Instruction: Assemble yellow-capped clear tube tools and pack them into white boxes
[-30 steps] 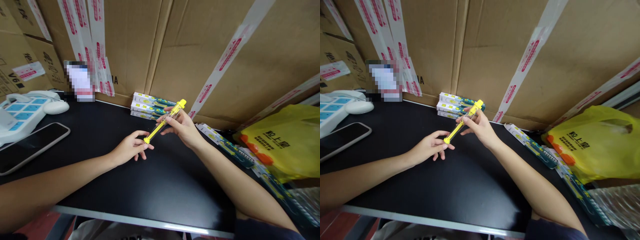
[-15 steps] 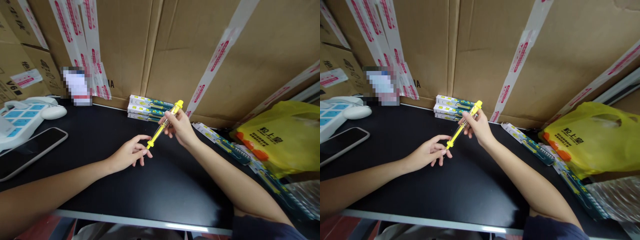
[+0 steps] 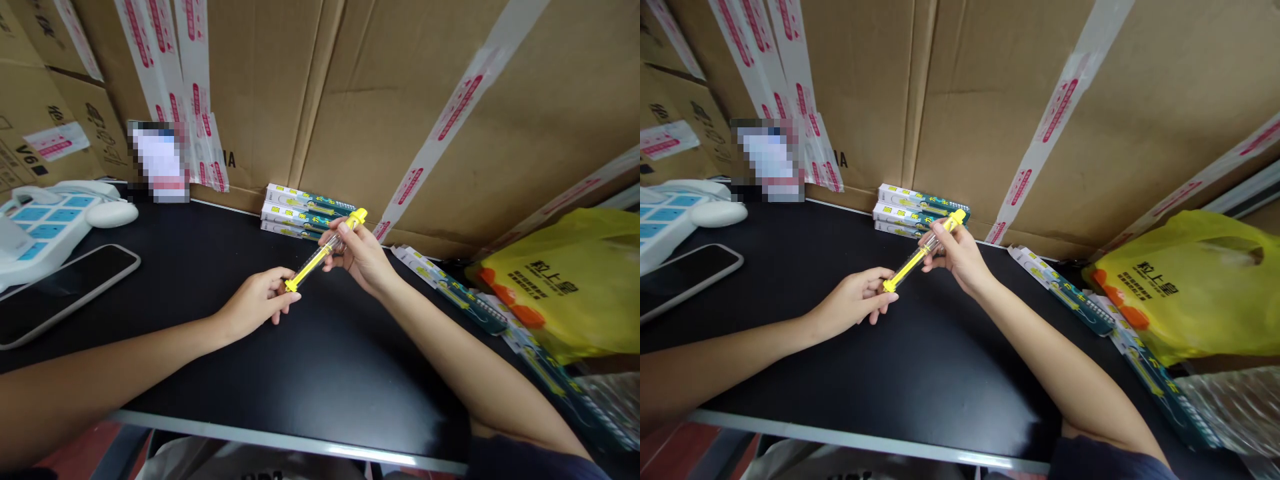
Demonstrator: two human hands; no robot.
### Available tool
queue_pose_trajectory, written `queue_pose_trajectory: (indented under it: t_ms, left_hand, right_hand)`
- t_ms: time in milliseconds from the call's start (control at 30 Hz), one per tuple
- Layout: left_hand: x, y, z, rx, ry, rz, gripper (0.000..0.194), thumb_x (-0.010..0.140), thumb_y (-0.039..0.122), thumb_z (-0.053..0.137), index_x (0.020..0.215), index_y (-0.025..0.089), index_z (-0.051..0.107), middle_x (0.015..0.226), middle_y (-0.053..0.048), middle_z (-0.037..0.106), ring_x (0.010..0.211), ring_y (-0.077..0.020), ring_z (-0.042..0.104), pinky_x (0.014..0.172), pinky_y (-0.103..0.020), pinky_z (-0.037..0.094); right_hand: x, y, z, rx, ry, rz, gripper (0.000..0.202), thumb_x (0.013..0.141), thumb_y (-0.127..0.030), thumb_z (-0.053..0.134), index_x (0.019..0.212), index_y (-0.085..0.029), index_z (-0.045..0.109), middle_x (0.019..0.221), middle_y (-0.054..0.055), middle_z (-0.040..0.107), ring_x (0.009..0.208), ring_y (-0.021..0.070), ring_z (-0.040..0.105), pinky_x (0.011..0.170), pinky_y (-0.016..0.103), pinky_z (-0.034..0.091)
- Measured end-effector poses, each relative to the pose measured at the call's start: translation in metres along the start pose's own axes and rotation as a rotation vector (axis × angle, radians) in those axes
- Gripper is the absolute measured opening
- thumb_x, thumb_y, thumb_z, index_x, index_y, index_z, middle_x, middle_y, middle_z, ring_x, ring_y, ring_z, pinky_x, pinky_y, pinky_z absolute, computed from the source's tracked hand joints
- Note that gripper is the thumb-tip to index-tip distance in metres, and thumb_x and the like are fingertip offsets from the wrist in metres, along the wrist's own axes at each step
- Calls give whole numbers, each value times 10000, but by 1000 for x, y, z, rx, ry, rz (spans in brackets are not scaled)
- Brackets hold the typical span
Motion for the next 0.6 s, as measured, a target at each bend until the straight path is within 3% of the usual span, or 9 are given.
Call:
queue_pose_trajectory:
  t_ms: [233, 600]
  left_hand:
    - [-3, 8, 0, 103, -40, -8, 298, 888, 428, 500, 959, 159, 604, 629, 36, 507, 496, -79, 473, 406, -174, 346]
    - [-6, 17, 0, 439, 40, 107, 224, 855, 364, 584, 742, 173, 599, 601, 21, 600, 541, -114, 533, 535, -222, 368]
  right_hand:
    - [-1, -3, -8, -37, 58, -2, 297, 784, -416, 685, 858, -211, 485, 740, -19, 665, 481, 95, 595, 455, 255, 571]
    - [-16, -2, -1, -133, 291, -88, 299, 780, -406, 674, 816, -231, 435, 598, -67, 571, 366, 70, 503, 357, 224, 498]
Point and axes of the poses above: each hand's wrist, its own x-axis towards the middle knuckle, its own z-axis out of the palm, y = z × x, the point moved 8 cm from there along x, towards the middle knuckle
